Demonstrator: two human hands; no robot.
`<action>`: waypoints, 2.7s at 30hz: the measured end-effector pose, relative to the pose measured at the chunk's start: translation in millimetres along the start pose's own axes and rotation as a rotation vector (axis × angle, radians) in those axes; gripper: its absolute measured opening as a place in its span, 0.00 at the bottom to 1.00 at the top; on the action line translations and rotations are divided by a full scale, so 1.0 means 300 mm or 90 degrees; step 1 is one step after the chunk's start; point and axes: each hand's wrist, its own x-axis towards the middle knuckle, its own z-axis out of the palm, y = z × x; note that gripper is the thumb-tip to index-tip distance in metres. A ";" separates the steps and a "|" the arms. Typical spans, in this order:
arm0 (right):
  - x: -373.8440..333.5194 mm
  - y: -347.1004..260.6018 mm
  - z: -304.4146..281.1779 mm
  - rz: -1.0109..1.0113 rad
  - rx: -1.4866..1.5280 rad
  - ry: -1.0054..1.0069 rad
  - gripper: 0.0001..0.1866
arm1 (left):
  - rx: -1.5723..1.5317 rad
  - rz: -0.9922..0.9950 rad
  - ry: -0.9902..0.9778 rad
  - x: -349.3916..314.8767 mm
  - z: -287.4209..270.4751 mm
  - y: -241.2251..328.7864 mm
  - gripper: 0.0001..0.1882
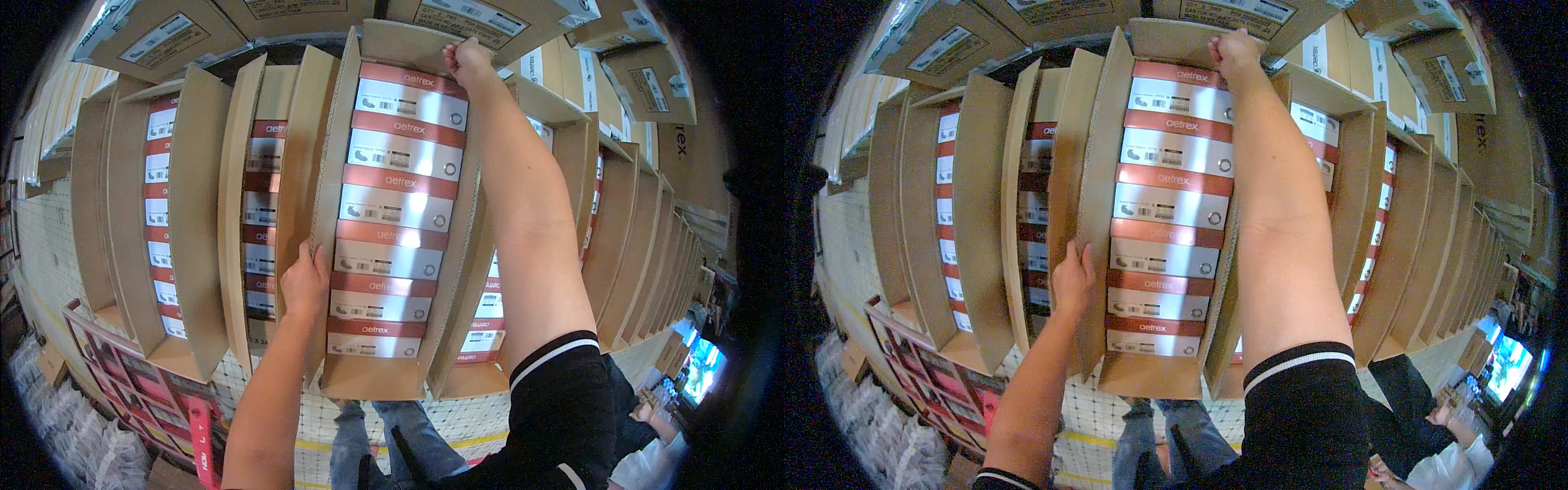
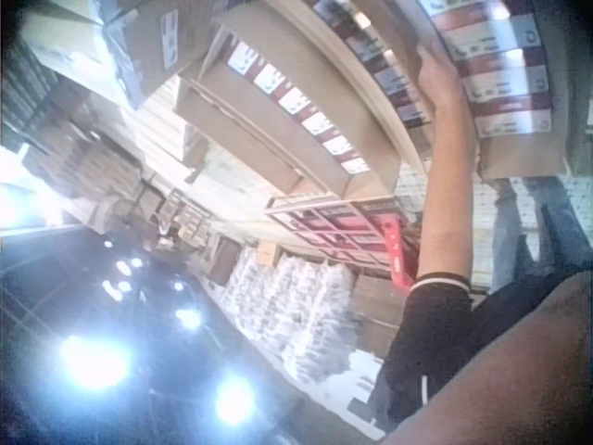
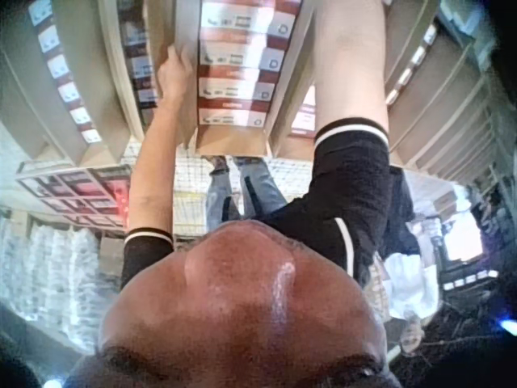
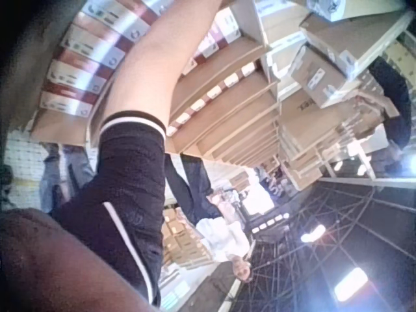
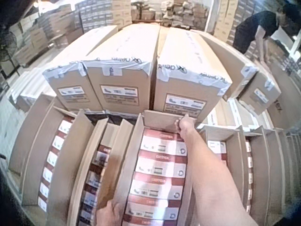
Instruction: The person sits on the floor and repeatedly picks up small product boxes from a larger open carton, then places them into an adjacent empty carton. The person continues this pick-and-place cycle across multiple boxes.
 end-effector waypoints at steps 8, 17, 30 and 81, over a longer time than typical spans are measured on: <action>-0.117 0.078 -0.023 -0.012 0.101 -0.044 0.27 | -0.009 0.000 -0.004 0.003 0.005 0.003 0.18; -1.786 0.914 -0.448 -0.049 -0.462 -0.154 0.22 | -0.059 0.003 -0.054 -0.003 -0.026 0.032 0.19; -2.265 1.223 -0.099 -0.206 -0.738 -0.159 0.42 | -0.162 0.239 0.008 -0.603 -0.145 -0.776 0.36; -1.984 0.827 -0.110 -0.611 -0.828 0.155 0.29 | 0.023 0.275 0.370 -0.485 -0.423 -0.913 0.24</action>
